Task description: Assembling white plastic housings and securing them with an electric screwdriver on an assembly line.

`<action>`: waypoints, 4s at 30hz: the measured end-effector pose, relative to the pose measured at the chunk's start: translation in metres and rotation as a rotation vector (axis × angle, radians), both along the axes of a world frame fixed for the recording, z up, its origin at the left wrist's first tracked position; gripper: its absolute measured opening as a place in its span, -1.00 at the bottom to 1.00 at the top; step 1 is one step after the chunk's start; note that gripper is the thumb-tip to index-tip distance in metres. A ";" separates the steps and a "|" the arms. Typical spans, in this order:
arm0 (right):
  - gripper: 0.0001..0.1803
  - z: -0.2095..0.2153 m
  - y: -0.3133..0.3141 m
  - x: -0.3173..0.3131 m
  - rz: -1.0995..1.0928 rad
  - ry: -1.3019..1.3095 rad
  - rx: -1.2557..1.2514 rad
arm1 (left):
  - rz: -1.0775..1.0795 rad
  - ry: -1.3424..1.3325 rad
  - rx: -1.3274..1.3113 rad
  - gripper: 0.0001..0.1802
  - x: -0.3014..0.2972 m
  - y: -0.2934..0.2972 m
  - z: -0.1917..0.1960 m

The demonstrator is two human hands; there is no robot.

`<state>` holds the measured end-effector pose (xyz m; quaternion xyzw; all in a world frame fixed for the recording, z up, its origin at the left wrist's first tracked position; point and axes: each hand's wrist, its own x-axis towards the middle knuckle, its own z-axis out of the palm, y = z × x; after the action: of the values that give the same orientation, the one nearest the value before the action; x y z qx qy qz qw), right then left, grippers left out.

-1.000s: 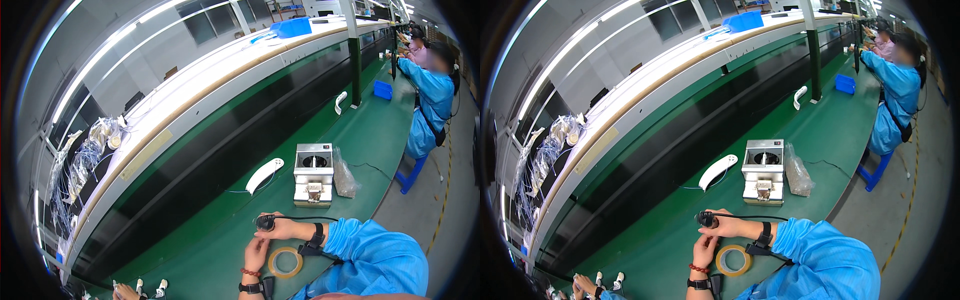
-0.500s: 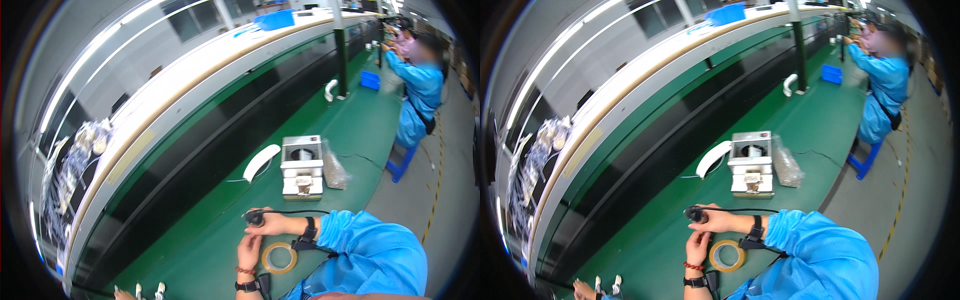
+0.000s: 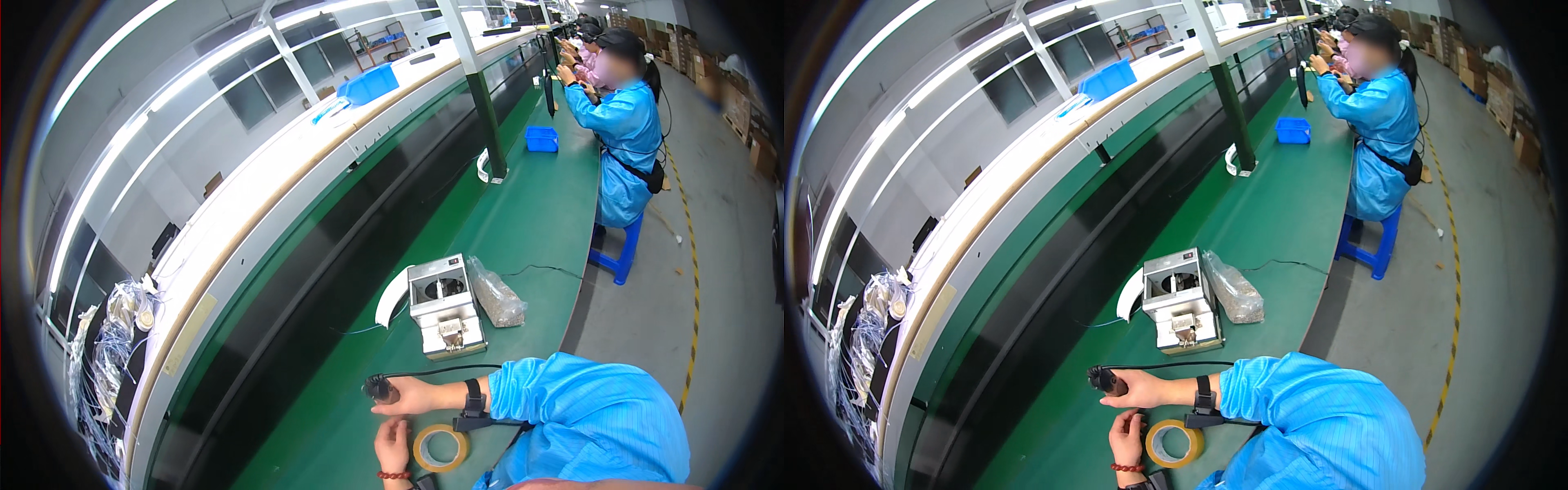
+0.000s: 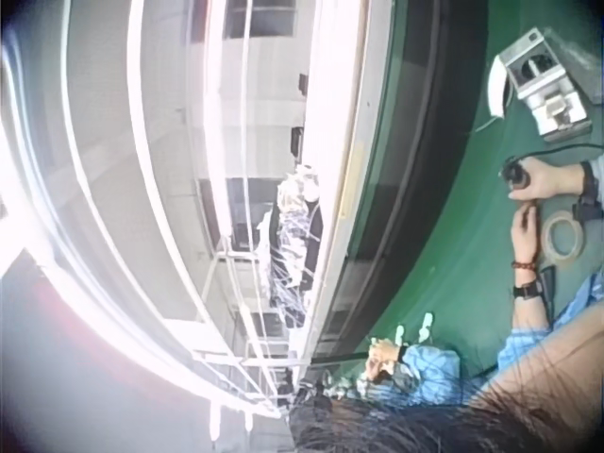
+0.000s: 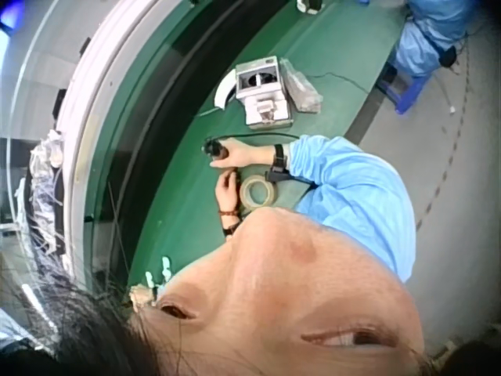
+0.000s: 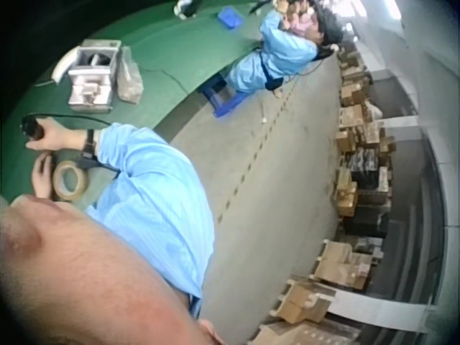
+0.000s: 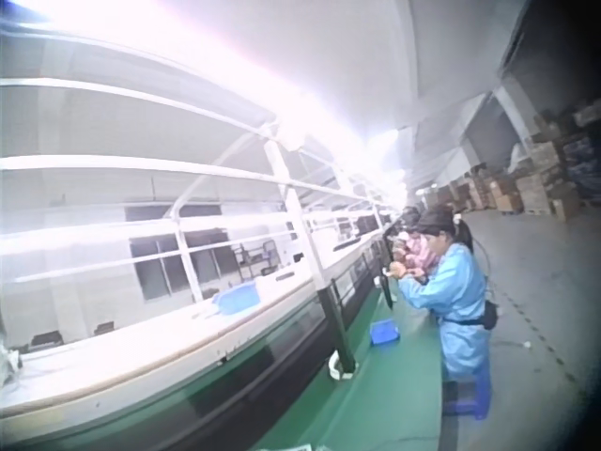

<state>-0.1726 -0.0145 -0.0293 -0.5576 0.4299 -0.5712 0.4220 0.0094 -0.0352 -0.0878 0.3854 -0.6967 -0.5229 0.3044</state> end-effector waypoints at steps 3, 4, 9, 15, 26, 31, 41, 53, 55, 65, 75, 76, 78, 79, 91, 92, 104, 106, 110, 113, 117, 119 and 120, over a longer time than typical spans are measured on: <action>-0.72 -0.005 -0.004 0.001 -0.035 -0.018 -0.057 | 0.001 -0.059 -0.004 -0.78 0.004 -0.003 -0.004; -0.72 -0.004 -0.004 0.001 -0.028 -0.031 -0.042 | 0.006 -0.051 0.003 -0.79 0.004 -0.003 -0.005; -0.72 -0.003 -0.001 0.001 -0.035 -0.032 -0.033 | 0.007 0.009 0.027 -0.78 0.003 -0.002 -0.004; -0.72 -0.006 -0.004 0.002 -0.056 0.004 -0.055 | 0.014 0.055 0.054 -0.80 0.003 0.000 -0.004; -0.66 -0.005 -0.002 0.008 -0.010 -0.060 0.001 | 0.029 -0.035 -0.007 -0.79 0.005 -0.004 -0.008; -0.55 -0.009 -0.002 0.003 0.050 0.080 -0.035 | 0.029 0.017 -0.039 -0.85 -0.003 -0.004 -0.011; -0.65 0.004 0.029 0.001 0.070 0.086 -0.185 | -0.030 -0.040 0.010 -0.72 0.009 -0.020 -0.024; -0.69 0.006 0.028 -0.009 0.003 0.114 -0.213 | 0.068 -0.091 0.088 -0.80 -0.009 -0.004 0.005; -0.66 -0.001 0.021 -0.006 -0.050 0.120 -0.220 | 0.089 -0.133 0.066 -0.80 -0.010 -0.012 0.000; -0.70 -0.003 0.016 -0.001 0.116 -0.067 -0.041 | 0.097 -0.012 0.121 -0.82 -0.007 -0.015 -0.007; -0.71 -0.011 0.007 -0.002 0.101 -0.096 -0.060 | 0.096 -0.016 0.136 -0.81 -0.005 -0.011 -0.011; -0.69 -0.014 0.006 -0.001 0.087 -0.047 -0.115 | 0.096 -0.021 0.119 -0.83 -0.002 -0.013 -0.014; -0.68 -0.021 0.004 0.001 0.074 -0.001 -0.164 | 0.097 -0.029 0.108 -0.84 0.003 -0.021 -0.029; -0.66 -0.024 0.002 0.003 0.066 0.028 -0.223 | 0.078 -0.038 -0.011 -0.85 0.009 -0.027 -0.043; -0.58 -0.020 0.012 -0.002 0.070 0.088 -0.368 | 0.164 0.059 -0.030 -0.93 -0.016 -0.003 -0.001; -0.57 -0.020 0.014 -0.003 0.069 0.094 -0.361 | 0.103 0.001 -0.051 -0.88 -0.015 -0.003 0.000; -0.67 -0.031 0.009 -0.004 -0.127 0.276 -0.407 | 0.007 0.070 0.034 -0.80 -0.016 -0.018 -0.037; -0.76 -0.044 0.011 -0.016 -0.164 0.247 -0.255 | -0.008 0.070 0.136 -0.80 -0.027 -0.018 -0.008; -0.72 -0.054 0.002 -0.004 -0.021 -0.073 -0.132 | 0.087 0.056 -0.015 -0.83 -0.007 -0.012 -0.005; -0.76 -0.049 -0.001 0.000 -0.015 -0.138 -0.147 | 0.113 0.060 -0.004 -0.82 -0.003 -0.008 -0.004; -0.76 -0.046 -0.001 -0.001 -0.048 -0.163 -0.155 | 0.106 0.075 0.011 -0.82 -0.005 -0.009 -0.002; -0.75 -0.045 -0.001 -0.001 -0.045 -0.148 -0.143 | 0.099 0.062 0.027 -0.82 -0.006 -0.012 -0.003; -0.75 -0.045 -0.002 0.000 -0.029 -0.133 -0.136 | 0.102 0.050 0.036 -0.82 -0.006 -0.015 -0.004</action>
<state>-0.1722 -0.0165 -0.0741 -0.5394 0.3691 -0.6409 0.4025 0.0033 -0.0503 -0.0921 0.4127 -0.6590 -0.5283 0.3410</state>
